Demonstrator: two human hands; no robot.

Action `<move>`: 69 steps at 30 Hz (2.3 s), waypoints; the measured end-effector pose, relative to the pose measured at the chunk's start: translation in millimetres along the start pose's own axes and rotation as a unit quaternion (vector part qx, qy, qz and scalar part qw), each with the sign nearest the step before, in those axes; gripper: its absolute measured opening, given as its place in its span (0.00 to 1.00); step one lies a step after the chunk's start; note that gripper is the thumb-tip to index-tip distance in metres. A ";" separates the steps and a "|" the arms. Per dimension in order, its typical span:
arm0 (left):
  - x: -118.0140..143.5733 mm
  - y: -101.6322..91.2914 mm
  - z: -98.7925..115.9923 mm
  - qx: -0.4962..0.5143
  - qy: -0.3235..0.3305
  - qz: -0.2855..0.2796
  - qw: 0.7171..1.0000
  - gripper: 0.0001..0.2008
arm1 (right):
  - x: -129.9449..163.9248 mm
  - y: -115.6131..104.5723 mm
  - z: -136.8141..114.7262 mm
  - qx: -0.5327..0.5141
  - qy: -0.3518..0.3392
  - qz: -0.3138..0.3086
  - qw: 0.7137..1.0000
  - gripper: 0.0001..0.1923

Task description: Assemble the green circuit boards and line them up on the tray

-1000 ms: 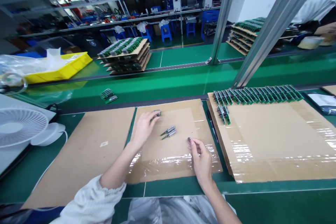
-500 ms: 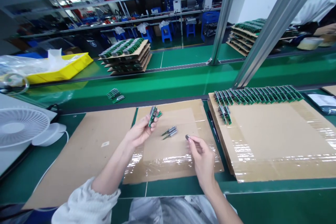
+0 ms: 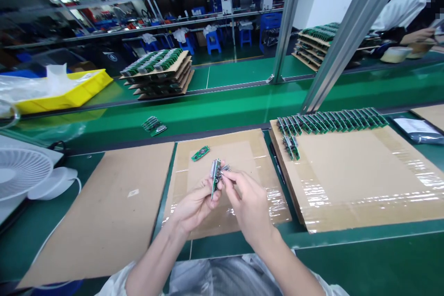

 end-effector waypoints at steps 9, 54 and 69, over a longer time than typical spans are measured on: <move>10.4 4.2 5.5 -0.175 0.069 0.071 0.980 0.41 | 11.8 0.5 28.7 -0.237 0.300 -0.076 0.921 0.08; -56.5 -45.9 53.9 -0.799 0.219 0.086 0.553 0.10 | 60.3 16.5 127.9 -0.076 0.351 0.060 0.931 0.22; -187.4 -128.1 179.8 -0.823 0.225 0.278 0.441 0.23 | 57.4 18.6 120.9 -0.072 0.360 0.066 0.928 0.23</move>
Point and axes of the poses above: each hand's wrist, its own x-axis away from the middle knuckle, its own y-axis out of the palm, z = x × y, the point moved 4 cm from there along -x, towards the middle knuckle, and after that the axes turned 7 degrees about z, right-handed, at the moved point
